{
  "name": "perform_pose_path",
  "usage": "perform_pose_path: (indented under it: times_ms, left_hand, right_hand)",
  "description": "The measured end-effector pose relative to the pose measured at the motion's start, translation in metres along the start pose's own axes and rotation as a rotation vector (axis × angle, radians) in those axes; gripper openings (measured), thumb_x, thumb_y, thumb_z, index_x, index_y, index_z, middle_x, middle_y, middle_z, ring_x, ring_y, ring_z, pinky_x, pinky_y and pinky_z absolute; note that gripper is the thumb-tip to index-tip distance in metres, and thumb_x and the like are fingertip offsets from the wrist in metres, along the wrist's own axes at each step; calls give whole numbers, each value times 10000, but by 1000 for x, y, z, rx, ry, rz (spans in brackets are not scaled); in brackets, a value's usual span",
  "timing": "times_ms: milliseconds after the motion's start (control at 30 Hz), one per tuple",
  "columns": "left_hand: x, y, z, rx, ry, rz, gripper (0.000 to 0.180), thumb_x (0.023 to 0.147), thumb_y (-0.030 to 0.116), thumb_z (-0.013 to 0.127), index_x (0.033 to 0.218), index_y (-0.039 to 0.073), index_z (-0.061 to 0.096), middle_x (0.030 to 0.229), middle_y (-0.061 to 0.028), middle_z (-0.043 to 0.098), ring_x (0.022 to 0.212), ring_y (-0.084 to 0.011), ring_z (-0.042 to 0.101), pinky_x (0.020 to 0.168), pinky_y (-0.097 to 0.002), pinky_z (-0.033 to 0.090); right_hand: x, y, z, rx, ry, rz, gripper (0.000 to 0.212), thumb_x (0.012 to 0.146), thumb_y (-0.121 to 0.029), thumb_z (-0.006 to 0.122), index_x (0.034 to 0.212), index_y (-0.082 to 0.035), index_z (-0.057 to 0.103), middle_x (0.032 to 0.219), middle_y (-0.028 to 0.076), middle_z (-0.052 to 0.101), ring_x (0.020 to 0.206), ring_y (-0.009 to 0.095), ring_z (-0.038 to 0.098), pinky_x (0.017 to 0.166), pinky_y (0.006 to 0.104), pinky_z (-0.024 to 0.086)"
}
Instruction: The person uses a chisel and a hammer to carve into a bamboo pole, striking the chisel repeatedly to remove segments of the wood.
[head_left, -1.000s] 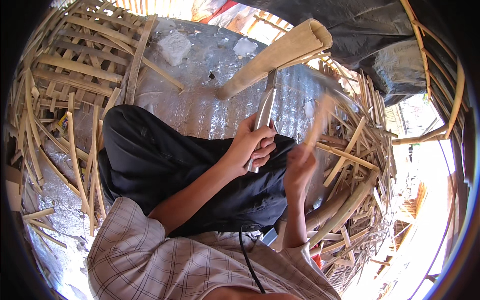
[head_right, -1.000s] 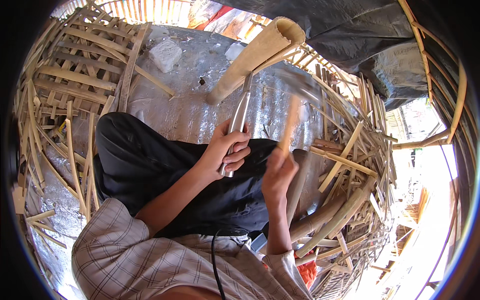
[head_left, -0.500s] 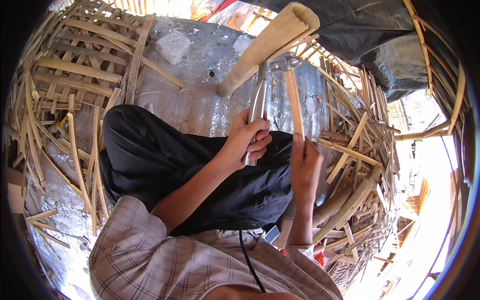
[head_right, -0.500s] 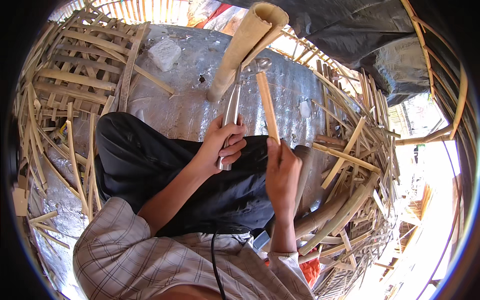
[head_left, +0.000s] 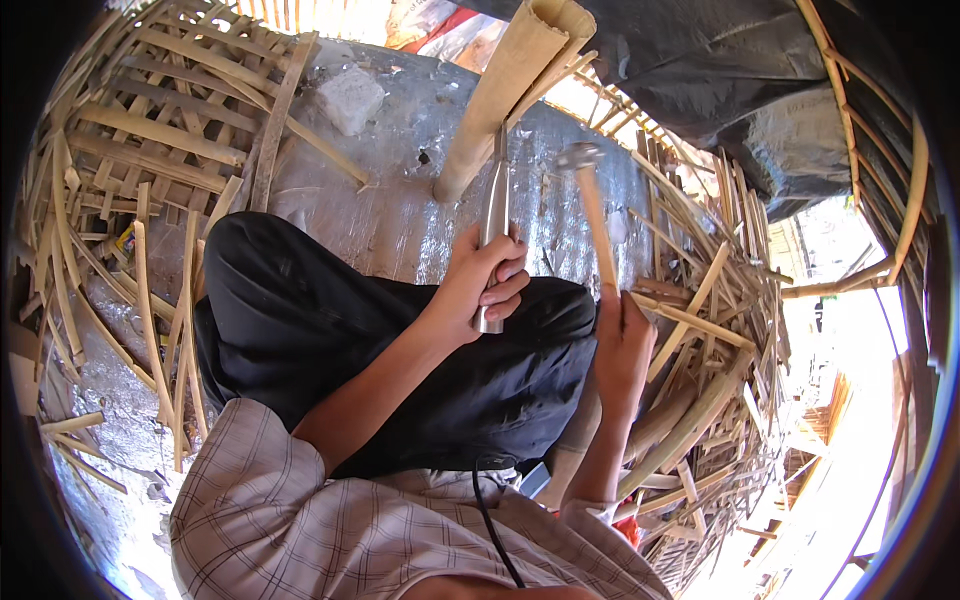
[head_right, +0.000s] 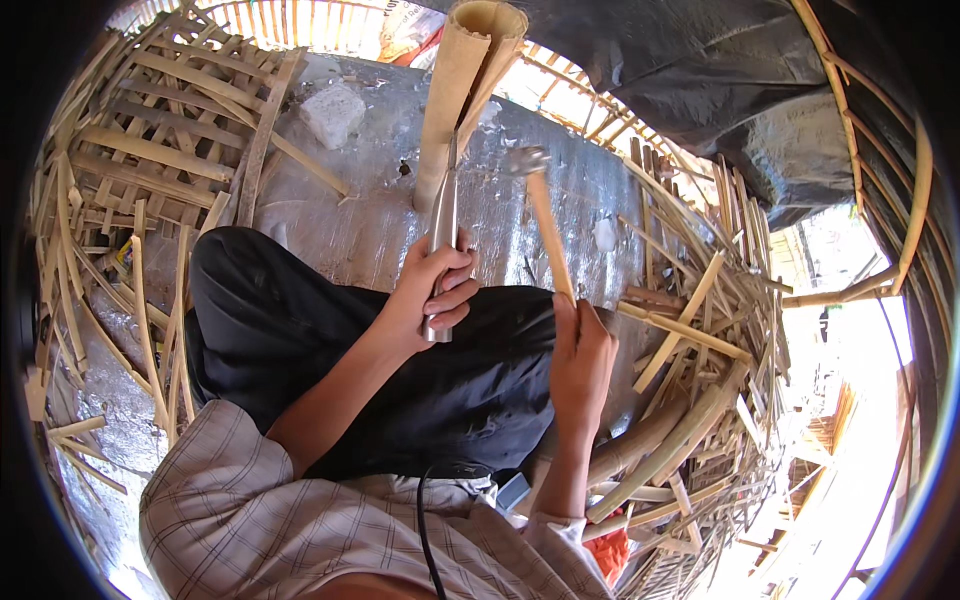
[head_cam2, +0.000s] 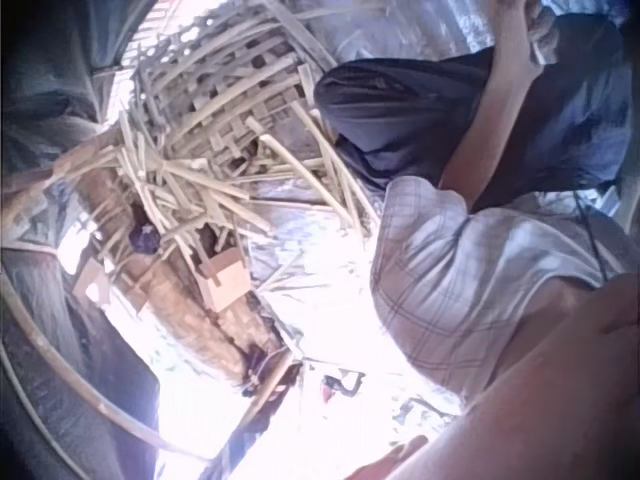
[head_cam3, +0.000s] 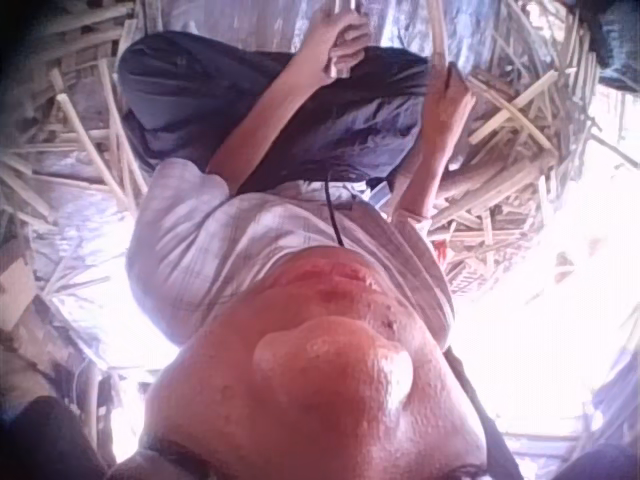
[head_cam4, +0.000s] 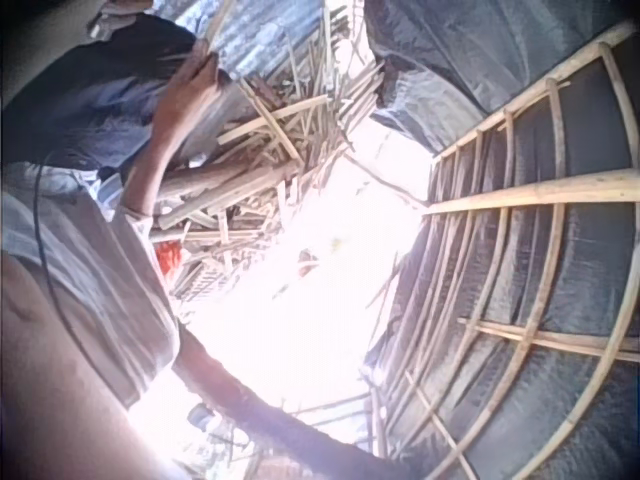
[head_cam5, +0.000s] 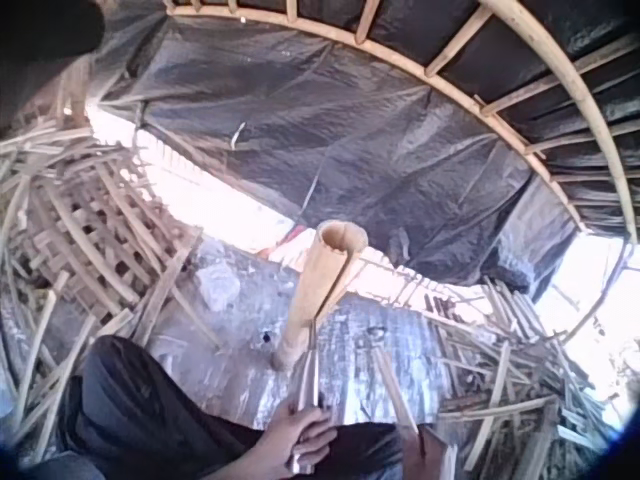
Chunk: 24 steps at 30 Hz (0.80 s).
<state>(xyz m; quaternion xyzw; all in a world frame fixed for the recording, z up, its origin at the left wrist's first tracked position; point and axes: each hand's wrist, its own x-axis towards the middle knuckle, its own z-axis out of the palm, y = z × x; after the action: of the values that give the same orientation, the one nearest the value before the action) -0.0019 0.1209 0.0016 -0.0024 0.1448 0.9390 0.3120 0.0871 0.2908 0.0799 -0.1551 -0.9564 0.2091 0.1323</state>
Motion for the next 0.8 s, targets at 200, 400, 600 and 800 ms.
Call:
perform_pose_path:
  times_ms: [200, 400, 600, 800]
  left_hand:
    - [3, 1, 0, 35, -3, -48, 84, 934, 53, 571, 967, 99, 509, 643, 31, 414, 381, -23, 313, 288, -202, 243]
    - [0, -3, 4, 93, 58, -72, 100, 929, 47, 591, 958, 94, 507, 643, 29, 415, 383, -25, 321, 292, -205, 239]
    - [2, -9, 6, 64, 47, -88, 94, 929, 46, 580, 959, 94, 505, 649, 26, 425, 388, -25, 315, 307, -203, 241]
    - [1, -12, -1, 69, 62, -118, 91, 928, 47, 578, 961, 88, 505, 638, 25, 416, 385, -26, 319, 307, -204, 235]
  right_hand:
    - [5, -12, 6, 490, 205, -5, 398, 1066, -254, 523, 849, 79, 532, 598, 151, 463, 496, 189, 375, 482, 393, 326]
    - [18, -20, -3, 57, -78, -157, 353, 1020, -242, 611, 815, 42, 567, 575, 181, 424, 474, 262, 379, 515, 414, 325]
    - [7, -12, -2, 520, 165, -91, 320, 1037, -235, 579, 866, 35, 567, 610, 149, 454, 524, 154, 423, 486, 338, 311]
    - [16, -15, 14, -27, -85, -187, 324, 1042, -253, 566, 917, 46, 584, 679, 257, 543, 549, 424, 428, 522, 416, 357]
